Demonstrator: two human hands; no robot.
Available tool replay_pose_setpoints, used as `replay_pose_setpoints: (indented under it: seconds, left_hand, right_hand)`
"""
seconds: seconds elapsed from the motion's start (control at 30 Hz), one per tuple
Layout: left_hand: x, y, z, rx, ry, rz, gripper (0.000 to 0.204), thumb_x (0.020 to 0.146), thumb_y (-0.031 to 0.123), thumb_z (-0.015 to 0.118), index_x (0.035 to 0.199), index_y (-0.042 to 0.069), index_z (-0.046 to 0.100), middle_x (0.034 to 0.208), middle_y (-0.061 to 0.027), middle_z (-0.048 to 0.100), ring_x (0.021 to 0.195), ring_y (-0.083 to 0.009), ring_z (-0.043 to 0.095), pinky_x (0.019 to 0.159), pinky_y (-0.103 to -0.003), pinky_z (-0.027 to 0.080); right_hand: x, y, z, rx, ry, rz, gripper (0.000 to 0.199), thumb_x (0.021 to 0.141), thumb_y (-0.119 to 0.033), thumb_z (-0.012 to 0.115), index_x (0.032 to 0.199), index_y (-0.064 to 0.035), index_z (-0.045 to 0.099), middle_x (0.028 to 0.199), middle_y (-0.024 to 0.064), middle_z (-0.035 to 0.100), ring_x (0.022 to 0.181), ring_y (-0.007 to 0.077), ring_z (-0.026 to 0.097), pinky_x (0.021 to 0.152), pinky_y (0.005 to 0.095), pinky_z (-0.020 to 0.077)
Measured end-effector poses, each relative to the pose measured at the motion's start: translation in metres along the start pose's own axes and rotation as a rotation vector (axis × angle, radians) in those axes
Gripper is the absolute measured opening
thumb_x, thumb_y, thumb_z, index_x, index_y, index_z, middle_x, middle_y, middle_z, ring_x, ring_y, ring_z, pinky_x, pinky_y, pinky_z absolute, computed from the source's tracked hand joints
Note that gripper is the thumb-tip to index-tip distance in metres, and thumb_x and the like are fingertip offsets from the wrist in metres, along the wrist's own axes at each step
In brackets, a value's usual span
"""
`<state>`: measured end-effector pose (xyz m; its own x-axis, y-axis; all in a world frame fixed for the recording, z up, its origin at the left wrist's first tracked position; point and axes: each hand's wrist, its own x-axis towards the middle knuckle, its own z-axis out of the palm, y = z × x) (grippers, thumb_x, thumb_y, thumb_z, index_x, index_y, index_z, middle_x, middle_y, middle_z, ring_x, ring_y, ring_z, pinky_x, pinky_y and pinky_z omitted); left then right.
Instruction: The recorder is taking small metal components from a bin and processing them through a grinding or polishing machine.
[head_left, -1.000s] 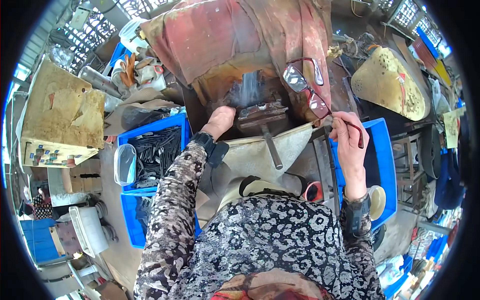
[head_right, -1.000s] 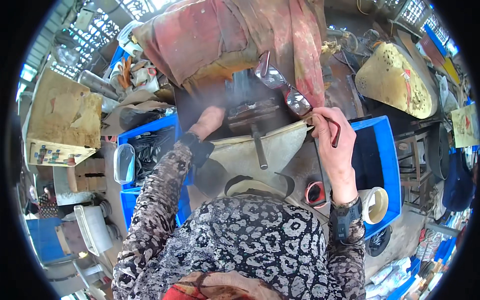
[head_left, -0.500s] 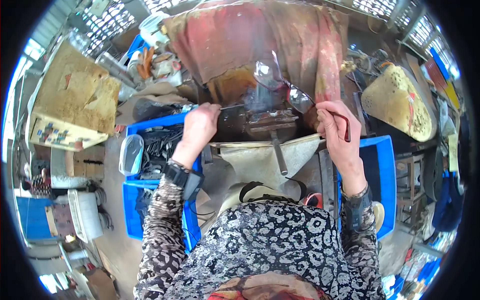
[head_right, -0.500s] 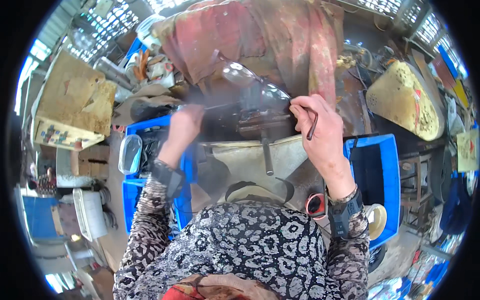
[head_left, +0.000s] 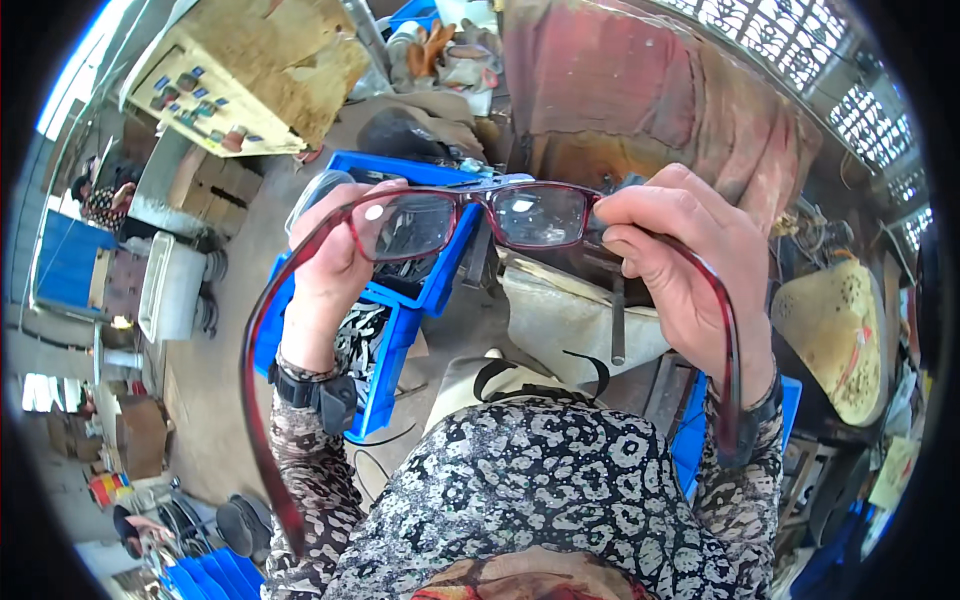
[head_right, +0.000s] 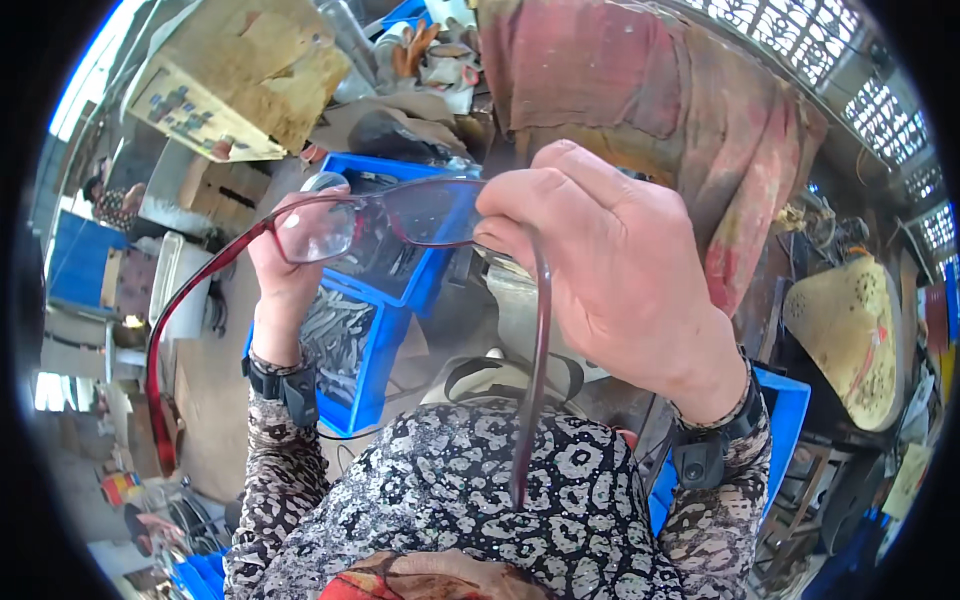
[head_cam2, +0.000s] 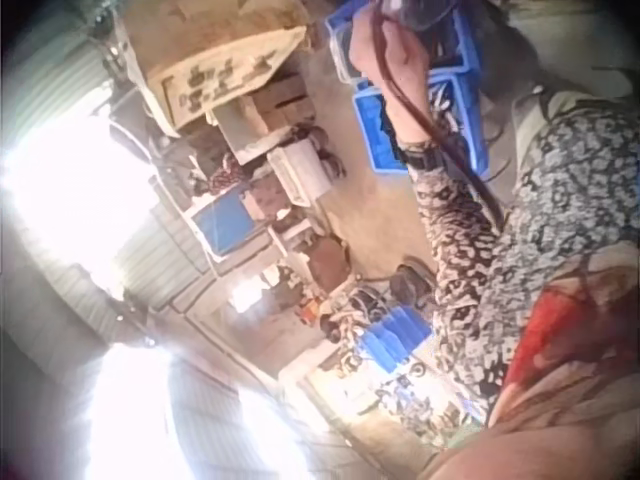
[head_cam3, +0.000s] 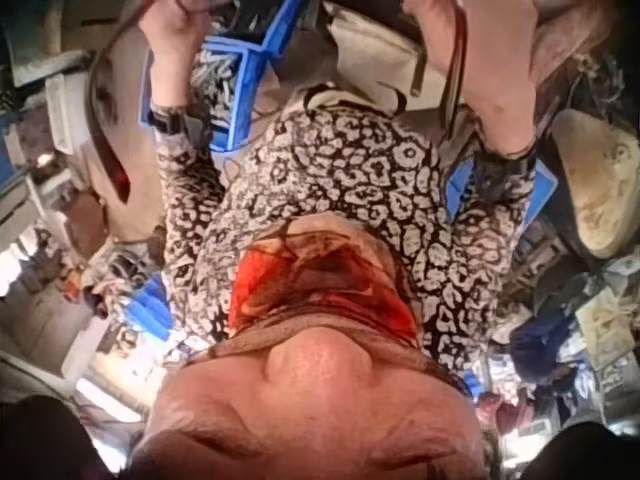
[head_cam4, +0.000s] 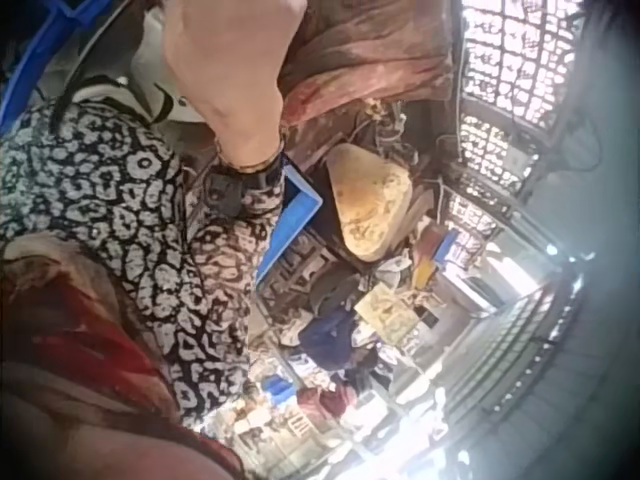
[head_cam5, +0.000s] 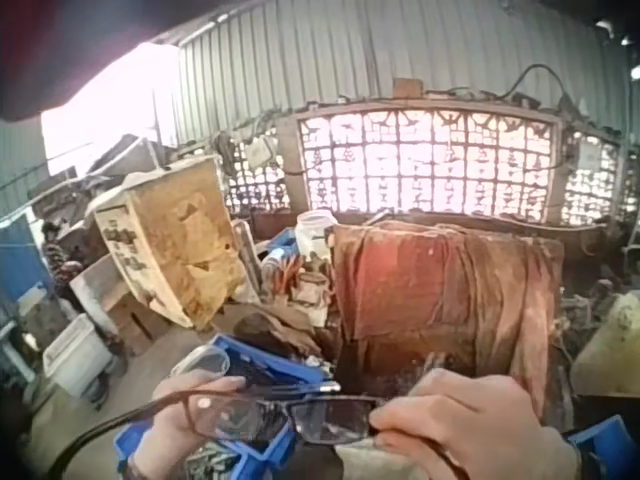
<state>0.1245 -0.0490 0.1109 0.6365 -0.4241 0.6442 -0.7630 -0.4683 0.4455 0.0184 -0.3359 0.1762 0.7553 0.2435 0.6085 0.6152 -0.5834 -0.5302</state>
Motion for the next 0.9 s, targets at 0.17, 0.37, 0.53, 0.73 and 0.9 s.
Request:
replay_pose_setpoints:
  seconds: [0.17,0.37,0.53,0.73,0.9]
  left_hand:
    - [-0.017,0.006,-0.016,0.09,0.081,0.124,0.016,0.089,0.005,0.062,0.102,0.002,0.071,0.093,-0.0122,0.07,0.082,-0.0258,0.068,0.071,-0.03,0.053]
    - [-0.03,0.016,-0.025,0.036,0.165,0.021,0.02,0.086,0.009,0.066,0.104,0.002,0.071,0.092,-0.0114,0.069,0.08,-0.0246,0.067,0.069,-0.03,0.053]
    - [-0.022,0.013,-0.023,0.245,0.16,0.164,0.025,0.082,0.01,0.068,0.106,0.002,0.071,0.09,-0.0091,0.068,0.076,-0.0237,0.066,0.067,-0.03,0.053]
    - [-0.017,0.009,-0.014,0.247,0.215,0.236,0.023,0.082,0.01,0.068,0.103,0.003,0.071,0.087,-0.0077,0.069,0.074,-0.0242,0.066,0.066,-0.03,0.053]
    - [-0.017,0.01,-0.01,0.162,0.253,0.176,0.022,0.081,0.009,0.069,0.102,0.003,0.071,0.087,-0.0083,0.07,0.072,-0.0244,0.066,0.065,-0.032,0.053]
  right_hand:
    - [0.015,-0.008,0.005,0.074,-0.023,-0.095,0.015,0.09,-0.005,0.065,0.103,0.0006,0.064,0.084,0.0091,0.06,0.062,0.0136,0.057,0.056,0.0238,0.0455]
    - [0.019,-0.011,0.009,0.052,-0.056,-0.109,0.014,0.09,-0.005,0.065,0.103,0.0006,0.064,0.086,0.0102,0.062,0.063,0.0136,0.058,0.055,0.0239,0.0458]
    - [0.018,-0.008,0.005,0.023,-0.048,-0.11,0.014,0.09,-0.004,0.065,0.103,0.0002,0.064,0.086,0.0107,0.062,0.062,0.014,0.058,0.054,0.0248,0.0464]
    - [0.017,-0.007,0.0,0.002,-0.039,-0.108,0.014,0.09,-0.004,0.064,0.103,-0.0005,0.063,0.084,0.0103,0.062,0.061,0.015,0.059,0.054,0.0256,0.0471]
    - [0.018,-0.007,0.001,-0.016,-0.034,-0.092,0.013,0.089,-0.004,0.065,0.102,-0.0017,0.063,0.083,0.0098,0.061,0.06,0.016,0.06,0.054,0.0262,0.0472]
